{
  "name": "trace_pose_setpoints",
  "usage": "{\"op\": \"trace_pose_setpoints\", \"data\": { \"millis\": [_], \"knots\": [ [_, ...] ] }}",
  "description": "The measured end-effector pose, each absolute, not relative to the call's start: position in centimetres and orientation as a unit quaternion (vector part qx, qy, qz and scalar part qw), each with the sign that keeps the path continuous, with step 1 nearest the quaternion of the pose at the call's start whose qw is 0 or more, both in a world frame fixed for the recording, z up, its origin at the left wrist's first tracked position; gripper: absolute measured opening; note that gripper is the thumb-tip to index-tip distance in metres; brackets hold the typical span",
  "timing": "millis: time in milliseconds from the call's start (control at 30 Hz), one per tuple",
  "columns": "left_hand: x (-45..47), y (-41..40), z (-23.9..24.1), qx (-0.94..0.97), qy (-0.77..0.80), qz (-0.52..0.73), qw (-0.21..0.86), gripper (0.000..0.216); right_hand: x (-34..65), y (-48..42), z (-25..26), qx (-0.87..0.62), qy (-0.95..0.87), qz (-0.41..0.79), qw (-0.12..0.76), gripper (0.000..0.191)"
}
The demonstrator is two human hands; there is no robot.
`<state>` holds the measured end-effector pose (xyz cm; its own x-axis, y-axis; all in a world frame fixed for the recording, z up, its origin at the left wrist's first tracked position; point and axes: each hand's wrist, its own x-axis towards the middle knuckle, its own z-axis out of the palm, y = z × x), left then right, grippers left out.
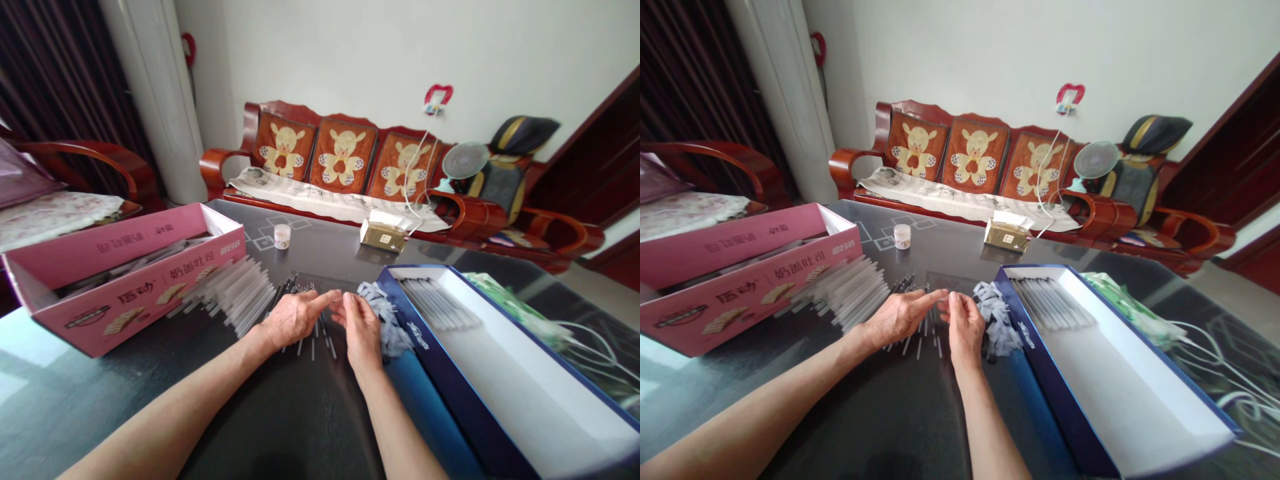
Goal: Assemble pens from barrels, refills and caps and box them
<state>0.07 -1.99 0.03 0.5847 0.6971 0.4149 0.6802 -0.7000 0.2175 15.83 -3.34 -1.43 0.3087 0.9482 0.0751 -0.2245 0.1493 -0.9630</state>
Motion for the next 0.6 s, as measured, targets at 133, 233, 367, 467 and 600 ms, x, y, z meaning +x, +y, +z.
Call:
{"op": "trace_pose_setpoints", "data": {
  "millis": [133, 233, 367, 467, 600],
  "knots": [
    [-0.2, -1.8, -0.1, 0.872, 0.414, 0.261, -0.006, 0.046, 18.5, -3.1, -0.8, -0.557, -0.415, 0.296, 0.656, 0.043],
    [-0.5, -1.6, -0.3, 0.868, 0.425, 0.258, -0.022, 0.043, 21.2, -2.7, -0.4, -0.614, -0.455, 0.175, 0.621, 0.035],
    [-0.7, -1.4, -0.6, 0.864, 0.431, 0.259, -0.025, 0.041, 22.7, -2.0, -0.2, -0.645, -0.618, 0.042, 0.448, 0.018],
    [-0.8, -1.3, -0.9, 0.862, 0.431, 0.267, -0.021, 0.040, 22.2, -1.1, 0.2, -0.650, -0.703, -0.016, 0.289, 0.016],
    [-0.8, -1.2, -1.1, 0.860, 0.428, 0.278, -0.012, 0.040, 20.9, 0.3, 0.8, -0.685, -0.709, -0.029, 0.165, 0.021]
  ]
}}
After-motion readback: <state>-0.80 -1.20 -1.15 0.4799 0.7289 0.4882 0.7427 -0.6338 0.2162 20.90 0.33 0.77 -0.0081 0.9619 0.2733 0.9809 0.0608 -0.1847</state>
